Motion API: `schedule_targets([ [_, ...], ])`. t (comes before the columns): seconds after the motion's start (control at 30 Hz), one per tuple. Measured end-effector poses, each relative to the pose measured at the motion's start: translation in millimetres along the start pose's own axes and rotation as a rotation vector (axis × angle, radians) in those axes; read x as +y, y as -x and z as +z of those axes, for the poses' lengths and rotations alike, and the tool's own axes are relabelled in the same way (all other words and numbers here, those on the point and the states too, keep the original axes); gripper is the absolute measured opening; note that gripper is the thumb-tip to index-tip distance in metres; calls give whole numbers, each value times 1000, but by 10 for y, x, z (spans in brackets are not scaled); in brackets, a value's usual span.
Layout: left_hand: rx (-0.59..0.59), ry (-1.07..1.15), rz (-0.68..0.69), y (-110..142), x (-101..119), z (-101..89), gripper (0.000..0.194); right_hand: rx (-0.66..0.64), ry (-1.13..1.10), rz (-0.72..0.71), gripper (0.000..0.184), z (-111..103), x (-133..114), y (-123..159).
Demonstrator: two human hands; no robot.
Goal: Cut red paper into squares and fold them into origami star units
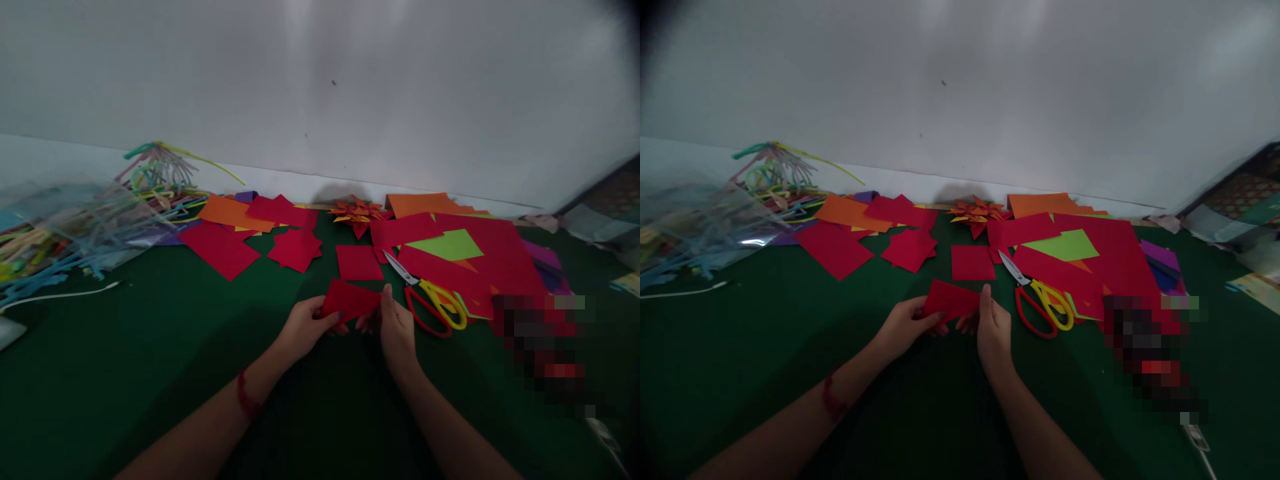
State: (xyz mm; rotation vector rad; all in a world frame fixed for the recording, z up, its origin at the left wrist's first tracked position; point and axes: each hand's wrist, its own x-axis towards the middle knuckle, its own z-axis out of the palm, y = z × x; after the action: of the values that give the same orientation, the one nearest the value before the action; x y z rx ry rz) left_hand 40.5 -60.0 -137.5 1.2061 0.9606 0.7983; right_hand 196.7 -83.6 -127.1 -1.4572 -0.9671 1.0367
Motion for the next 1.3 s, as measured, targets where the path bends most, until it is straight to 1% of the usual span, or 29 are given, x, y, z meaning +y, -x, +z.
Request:
schedule_targets([
  [0.1,-9,-3,-15,0,6,8,20,11,-58,-50,51,1,-8,11],
  [0.17,-7,4,-16,-3,6,9,19,8,-98,-46,50,-1,-4,7],
  [0.23,2,32,-13,-9,0,4,18,-55,-120,2,50,5,9,-5],
  [0.3,5,62,-6,-16,-11,-6,18,-156,-100,44,45,22,25,-20],
  [0.33,2,71,1,-20,-16,-11,17,-200,-72,52,42,34,31,-27],
  [0.4,0,76,20,-24,-23,-17,18,-239,-6,36,37,55,36,-36],
  [0.53,-9,49,51,-29,-29,-16,20,-209,65,8,36,65,23,-43],
  [0.63,-45,28,34,-36,-34,-20,22,-180,28,9,33,52,9,-40],
  [0.73,-83,20,41,-38,-41,-29,21,-204,-5,6,30,50,-12,-27],
  [0.8,-109,21,53,-34,-43,-32,21,-210,16,-3,31,59,-28,-14],
  [0.97,-153,57,38,-26,-52,-23,19,-157,91,-39,34,83,-43,0],
  [1.0,-157,64,22,-27,-58,-21,20,-153,106,-41,36,84,-40,-2],
  [1.1,-152,93,-24,-30,-79,-15,34,-143,116,-36,38,80,-22,-15],
  [1.13,-156,95,-28,-31,-87,-13,34,-136,107,-37,37,78,-14,-19],
  [1.23,-193,95,-26,-32,-106,-13,26,-121,73,-52,35,69,6,-27],
  [1.3,-205,101,-28,-35,-113,-17,23,-111,63,-57,34,60,10,-27],
])
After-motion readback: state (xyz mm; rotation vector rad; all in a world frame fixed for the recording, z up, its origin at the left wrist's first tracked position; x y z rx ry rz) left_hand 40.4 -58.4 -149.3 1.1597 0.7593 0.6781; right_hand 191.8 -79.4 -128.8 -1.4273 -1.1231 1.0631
